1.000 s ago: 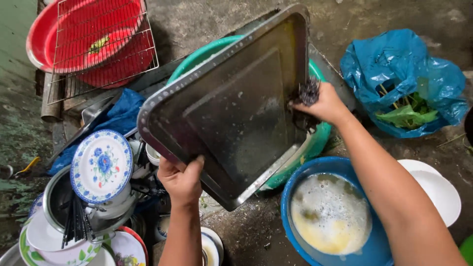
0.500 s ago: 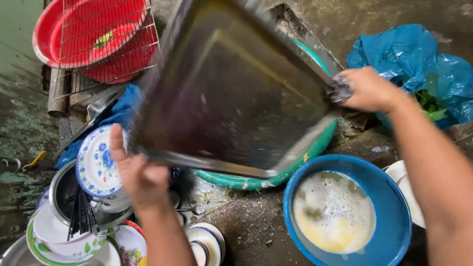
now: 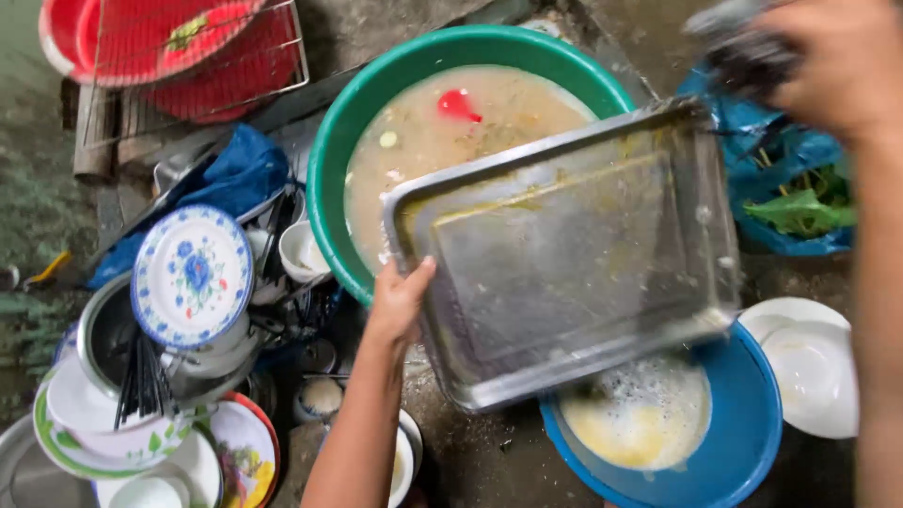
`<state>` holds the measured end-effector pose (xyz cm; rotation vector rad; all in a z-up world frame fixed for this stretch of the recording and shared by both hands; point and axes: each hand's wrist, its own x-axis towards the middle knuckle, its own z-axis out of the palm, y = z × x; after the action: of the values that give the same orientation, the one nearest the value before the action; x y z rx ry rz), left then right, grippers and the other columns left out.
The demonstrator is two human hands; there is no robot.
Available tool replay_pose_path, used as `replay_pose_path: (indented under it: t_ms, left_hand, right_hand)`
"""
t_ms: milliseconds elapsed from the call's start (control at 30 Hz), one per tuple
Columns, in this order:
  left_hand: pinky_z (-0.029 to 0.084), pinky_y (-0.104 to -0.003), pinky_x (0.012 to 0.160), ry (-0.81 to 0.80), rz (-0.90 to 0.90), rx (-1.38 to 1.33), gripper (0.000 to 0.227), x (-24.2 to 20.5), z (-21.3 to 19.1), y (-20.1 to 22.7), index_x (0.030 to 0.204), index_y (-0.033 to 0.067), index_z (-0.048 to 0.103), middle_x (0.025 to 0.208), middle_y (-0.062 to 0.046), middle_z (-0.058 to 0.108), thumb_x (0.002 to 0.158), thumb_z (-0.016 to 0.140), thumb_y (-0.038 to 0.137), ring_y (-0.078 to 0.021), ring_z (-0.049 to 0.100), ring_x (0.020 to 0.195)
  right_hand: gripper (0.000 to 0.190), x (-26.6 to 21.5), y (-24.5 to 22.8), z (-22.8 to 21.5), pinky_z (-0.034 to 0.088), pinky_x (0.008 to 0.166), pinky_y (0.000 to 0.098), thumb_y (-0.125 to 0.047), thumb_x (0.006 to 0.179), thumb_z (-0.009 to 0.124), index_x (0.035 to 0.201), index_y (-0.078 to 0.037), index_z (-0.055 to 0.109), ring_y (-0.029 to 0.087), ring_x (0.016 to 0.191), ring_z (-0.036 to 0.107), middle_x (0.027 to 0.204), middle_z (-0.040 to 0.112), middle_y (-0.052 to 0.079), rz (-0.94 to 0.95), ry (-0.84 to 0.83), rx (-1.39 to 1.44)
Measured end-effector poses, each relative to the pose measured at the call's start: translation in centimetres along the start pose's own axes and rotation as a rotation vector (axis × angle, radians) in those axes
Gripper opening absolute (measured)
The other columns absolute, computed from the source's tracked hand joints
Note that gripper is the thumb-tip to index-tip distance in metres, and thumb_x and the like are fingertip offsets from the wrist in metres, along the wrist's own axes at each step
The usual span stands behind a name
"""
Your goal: Washing a metal tray and other dishes in a basin with soapy water.
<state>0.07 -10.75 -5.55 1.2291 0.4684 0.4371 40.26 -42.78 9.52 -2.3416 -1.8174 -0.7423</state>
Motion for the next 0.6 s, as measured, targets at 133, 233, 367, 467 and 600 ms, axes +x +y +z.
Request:
replay_pose_path:
  t_ms: [133, 233, 367, 467, 600]
  left_hand:
    - [0.060, -0.040, 0.073, 0.131, -0.288, -0.189, 0.032, 0.4, 0.9, -5.2, 0.124, 0.0003, 0.061, 0.100, -0.011, 0.072, 0.093, 0.061, 0.008, -0.0232, 0.070, 0.082]
    - [0.060, -0.042, 0.073, 0.132, -0.331, -0.258, 0.034, -0.3, 1.3, -9.4, 0.124, -0.0036, 0.060, 0.100, -0.014, 0.071, 0.091, 0.058, 0.001, -0.0257, 0.071, 0.083]
    - [0.062, -0.044, 0.076, 0.123, -0.400, -0.380, 0.040, -1.4, 2.6, -10.4, 0.127, -0.0025, 0.057, 0.106, -0.016, 0.069, 0.088, 0.053, -0.006, -0.0283, 0.071, 0.089]
    - [0.061, -0.045, 0.080, 0.192, -0.503, -0.291, 0.060, -2.2, 3.1, -10.3, 0.135, 0.0190, 0.041, 0.110, -0.013, 0.067, 0.082, 0.048, -0.008, -0.0280, 0.069, 0.095]
    - [0.057, -0.043, 0.092, 0.111, -0.368, -0.379, 0.054, -4.6, 1.4, -18.5, 0.141, 0.0028, 0.048, 0.121, -0.015, 0.066, 0.088, 0.053, -0.008, -0.0271, 0.067, 0.106]
  right_hand:
    - [0.028, -5.0, 0.8, 2.4, 0.055, 0.091, 0.0377, -0.015, 0.095, 0.084, 0.112, -0.004, 0.064, 0.030, 0.099, 0.068, 0.109, 0.067, 0.014, 0.330, 0.087, 0.274]
    - [0.042, -4.0, -10.2, -0.3, 0.053, 0.097, 0.0402, -0.020, 0.076, 0.083, 0.112, -0.007, 0.067, 0.031, 0.107, 0.066, 0.112, 0.067, 0.013, 0.327, 0.061, 0.409]
    - [0.069, -4.6, -23.5, 4.5, 0.049, 0.101, 0.0448, -0.021, 0.060, 0.086, 0.126, -0.013, 0.069, 0.034, 0.113, 0.061, 0.115, 0.067, 0.014, 0.360, -0.179, 0.552]
    - [0.092, -4.1, -30.2, 7.3, 0.043, 0.098, 0.0543, -0.046, 0.053, 0.084, 0.133, -0.005, 0.063, 0.049, 0.113, 0.056, 0.129, 0.056, 0.030, 0.039, -0.097, 0.595]
    - [0.093, -4.7, -30.9, 9.1, 0.035, 0.097, 0.0639, -0.057, 0.054, 0.076, 0.134, -0.013, 0.061, 0.051, 0.117, 0.054, 0.134, 0.055, 0.026, -0.118, -0.029, 0.416]
